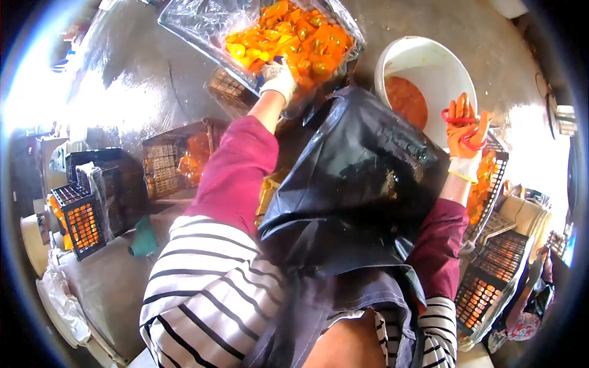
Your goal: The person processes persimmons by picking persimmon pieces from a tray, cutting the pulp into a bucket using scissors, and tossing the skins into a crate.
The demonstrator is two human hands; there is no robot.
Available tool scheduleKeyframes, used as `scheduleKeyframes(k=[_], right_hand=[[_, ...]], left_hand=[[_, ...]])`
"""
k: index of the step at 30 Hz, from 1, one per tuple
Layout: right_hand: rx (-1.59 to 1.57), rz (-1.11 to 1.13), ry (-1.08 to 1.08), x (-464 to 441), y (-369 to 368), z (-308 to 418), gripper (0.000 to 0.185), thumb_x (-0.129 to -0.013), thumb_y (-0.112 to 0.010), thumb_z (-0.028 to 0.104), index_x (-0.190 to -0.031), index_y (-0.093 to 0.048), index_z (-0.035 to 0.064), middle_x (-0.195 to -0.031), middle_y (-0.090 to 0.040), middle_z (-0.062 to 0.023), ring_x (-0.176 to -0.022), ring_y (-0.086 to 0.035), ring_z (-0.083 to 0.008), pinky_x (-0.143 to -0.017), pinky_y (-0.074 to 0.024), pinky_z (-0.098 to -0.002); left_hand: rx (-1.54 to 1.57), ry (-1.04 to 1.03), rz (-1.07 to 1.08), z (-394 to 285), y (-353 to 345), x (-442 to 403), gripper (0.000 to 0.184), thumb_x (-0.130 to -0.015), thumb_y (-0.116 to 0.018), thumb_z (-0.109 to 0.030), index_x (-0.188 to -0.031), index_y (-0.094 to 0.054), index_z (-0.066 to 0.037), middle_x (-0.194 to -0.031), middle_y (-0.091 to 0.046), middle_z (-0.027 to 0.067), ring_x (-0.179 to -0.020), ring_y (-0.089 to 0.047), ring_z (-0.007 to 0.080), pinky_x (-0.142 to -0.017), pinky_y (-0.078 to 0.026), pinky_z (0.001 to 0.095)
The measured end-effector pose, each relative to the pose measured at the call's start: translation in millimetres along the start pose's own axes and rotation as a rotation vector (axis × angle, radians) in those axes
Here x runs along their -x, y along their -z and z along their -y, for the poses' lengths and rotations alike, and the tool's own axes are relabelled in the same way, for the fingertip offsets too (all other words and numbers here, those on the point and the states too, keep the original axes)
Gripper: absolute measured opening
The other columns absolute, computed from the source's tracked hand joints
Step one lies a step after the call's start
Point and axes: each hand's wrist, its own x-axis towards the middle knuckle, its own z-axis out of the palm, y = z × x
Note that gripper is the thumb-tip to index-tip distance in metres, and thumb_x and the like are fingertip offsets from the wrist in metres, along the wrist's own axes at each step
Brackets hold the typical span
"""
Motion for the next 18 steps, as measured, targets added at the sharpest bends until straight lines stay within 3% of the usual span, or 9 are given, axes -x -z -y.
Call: scheduleKeyframes(k=[1,4,8,10,12,13,16,17,18], right_hand=[[0.074,-0.182,0.104,0,-1,-4,0.052,-0.094,-0.052,0.037,-0.123,-0.051,-0.0052,-0.13,-0.053,-0.0193,-0.117,-0.054,-0.0297,-0.106,-0.0387,-0.0444],[0.193,-0.309,0.16,1,-13,-14,0.05,-0.094,-0.052,0.037,-0.122,-0.052,-0.0051,-0.128,-0.054,-0.0195,-0.117,-0.054,-0.0299,-0.104,-0.0405,-0.0445],[0.212,-0.357,0.069,0,-22,-13,0.05,-0.094,-0.052,0.037,-0.122,-0.052,-0.0047,-0.126,-0.055,-0.0201,-0.118,-0.053,-0.0307,-0.103,-0.0414,-0.045],[0.398,-0.402,0.207,4,-32,-25,0.049,-0.095,-0.051,0.036,-0.121,-0.052,-0.0055,-0.126,-0.055,-0.0208,-0.119,-0.052,-0.0316,-0.103,-0.0412,-0.0448],[0.411,-0.433,0.208,6,-34,-26,0.048,-0.095,-0.052,0.034,-0.121,-0.051,-0.0059,-0.125,-0.055,-0.0215,-0.119,-0.052,-0.0322,-0.102,-0.0415,-0.0441],[0.396,-0.477,0.211,5,-32,-25,0.048,-0.095,-0.052,0.034,-0.121,-0.05,-0.0061,-0.124,-0.055,-0.022,-0.118,-0.053,-0.0325,-0.102,-0.0418,-0.0436],[0.335,-0.531,0.113,7,-29,-18,0.047,-0.095,-0.052,0.033,-0.121,-0.048,-0.0056,-0.123,-0.055,-0.0227,-0.113,-0.055,-0.0329,-0.1,-0.0439,-0.0424],[0.327,-0.555,0.137,10,-35,-19,0.048,-0.094,-0.053,0.035,-0.121,-0.048,-0.0045,-0.121,-0.057,-0.0225,-0.107,-0.058,-0.0318,-0.094,-0.0476,-0.0412],[0.379,-0.562,0.17,14,-37,-18,0.049,-0.094,-0.053,0.036,-0.121,-0.048,-0.0043,-0.121,-0.057,-0.0225,-0.106,-0.059,-0.0313,-0.092,-0.0487,-0.0405]], left_hand=[[0.039,0.005,-0.018,-2,-4,-7,0.058,-0.084,-0.058,-0.037,-0.124,-0.047,0.003,-0.123,-0.053,0.0275,-0.111,-0.054,0.0396,-0.094,-0.043,0.0467],[0.132,-0.065,-0.041,5,2,-10,0.042,-0.086,-0.054,-0.027,-0.119,-0.053,-0.002,-0.113,-0.059,0.0244,-0.104,-0.059,0.0387,-0.09,-0.046,0.0459],[0.294,-0.169,-0.039,22,1,4,0.054,-0.079,-0.062,-0.026,-0.13,-0.05,-0.01,-0.118,-0.059,0.0211,-0.107,-0.058,0.0334,-0.092,-0.046,0.0413],[0.163,-0.135,0.096,9,7,19,0.044,-0.081,-0.058,-0.022,-0.123,-0.052,-0.01,-0.122,-0.056,0.0212,-0.111,-0.056,0.0323,-0.092,-0.046,0.0415],[0.113,-0.071,-0.108,1,-26,15,0.041,-0.083,-0.055,-0.022,-0.122,-0.052,-0.011,-0.119,-0.058,0.0209,-0.11,-0.057,0.032,-0.091,-0.047,0.0411],[0.084,-0.079,-0.152,0,-25,12,0.038,-0.084,-0.05,-0.019,-0.121,-0.054,-0.01,-0.109,-0.062,0.0212,-0.104,-0.06,0.0312,-0.089,-0.047,0.0425],[0.37,-0.054,-0.043,10,-8,7,0.033,-0.086,-0.051,-0.022,-0.116,-0.058,-0.008,-0.099,-0.064,0.0203,-0.098,-0.063,0.0297,-0.086,-0.049,0.0437],[0.54,0.037,0.015,11,8,11,0.03,-0.087,-0.052,-0.022,-0.111,-0.06,-0.005,-0.097,-0.065,0.0175,-0.089,-0.065,0.0257,-0.082,-0.051,0.0382],[1.157,0.154,0.11,15,8,3,0.028,-0.087,-0.06,-0.024,-0.106,-0.062,-0.004,-0.093,-0.065,0.013,-0.084,-0.064,0.0251,-0.076,-0.054,0.0373]])
